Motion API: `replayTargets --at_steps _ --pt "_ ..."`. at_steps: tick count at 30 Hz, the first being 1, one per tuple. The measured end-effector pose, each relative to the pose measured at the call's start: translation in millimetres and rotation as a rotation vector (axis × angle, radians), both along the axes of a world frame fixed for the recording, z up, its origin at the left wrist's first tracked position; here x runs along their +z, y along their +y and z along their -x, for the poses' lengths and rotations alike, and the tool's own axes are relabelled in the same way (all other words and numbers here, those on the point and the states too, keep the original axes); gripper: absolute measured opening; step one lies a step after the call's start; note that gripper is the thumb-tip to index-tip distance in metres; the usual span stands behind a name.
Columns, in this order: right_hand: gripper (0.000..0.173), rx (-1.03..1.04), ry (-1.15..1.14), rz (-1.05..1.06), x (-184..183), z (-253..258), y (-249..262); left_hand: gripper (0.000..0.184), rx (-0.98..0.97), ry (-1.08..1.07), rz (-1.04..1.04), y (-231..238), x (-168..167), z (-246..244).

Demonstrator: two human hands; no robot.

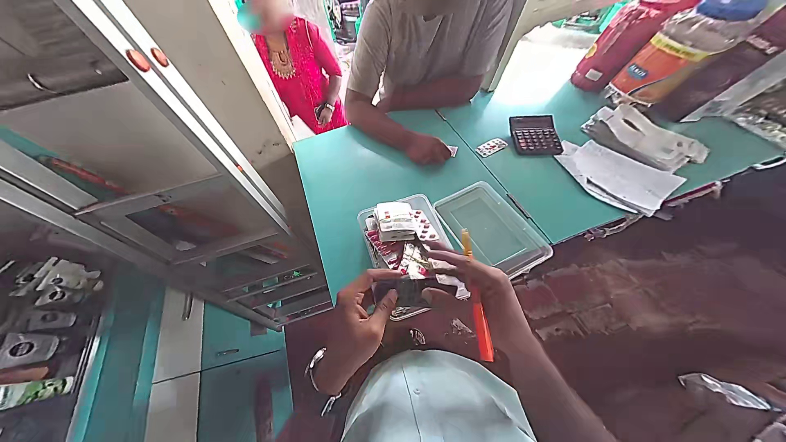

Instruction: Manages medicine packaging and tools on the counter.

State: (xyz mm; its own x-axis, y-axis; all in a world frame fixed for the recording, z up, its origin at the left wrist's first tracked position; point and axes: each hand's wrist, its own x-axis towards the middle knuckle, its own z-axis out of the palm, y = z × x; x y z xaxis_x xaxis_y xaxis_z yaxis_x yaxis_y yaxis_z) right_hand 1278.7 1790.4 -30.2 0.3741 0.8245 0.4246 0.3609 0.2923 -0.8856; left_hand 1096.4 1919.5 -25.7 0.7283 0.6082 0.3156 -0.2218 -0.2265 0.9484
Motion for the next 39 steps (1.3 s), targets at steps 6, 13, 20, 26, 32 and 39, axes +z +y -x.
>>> replayTargets --at_steps 6,13,20,26,32,39 --pt "0.042 0.172 0.361 0.109 -2.5 -1.0 2.8 0.024 0.370 0.174 -0.629 -4.7 2.7 -23.5" --pt "0.052 0.175 0.354 -0.010 -1.5 14.3 -1.9 0.017 0.471 0.245 -0.784 -26.7 -2.6 -32.0" --pt "0.053 0.103 0.276 -0.071 -9.6 20.9 2.8 0.015 0.512 0.224 -1.089 -22.3 -10.6 -33.3" --pt "0.049 -0.008 0.407 -0.051 -24.2 16.3 11.8 0.015 0.370 0.215 -0.862 -19.6 -20.4 -40.4" --pt "0.039 -0.016 0.408 0.099 -17.8 0.6 10.2 0.016 0.278 0.230 -0.737 -20.1 -27.7 -43.5" --pt "0.026 -0.131 0.467 -0.082 -13.0 -0.1 15.5 0.017 0.048 -0.288 0.085 -35.4 -27.1 -44.5"
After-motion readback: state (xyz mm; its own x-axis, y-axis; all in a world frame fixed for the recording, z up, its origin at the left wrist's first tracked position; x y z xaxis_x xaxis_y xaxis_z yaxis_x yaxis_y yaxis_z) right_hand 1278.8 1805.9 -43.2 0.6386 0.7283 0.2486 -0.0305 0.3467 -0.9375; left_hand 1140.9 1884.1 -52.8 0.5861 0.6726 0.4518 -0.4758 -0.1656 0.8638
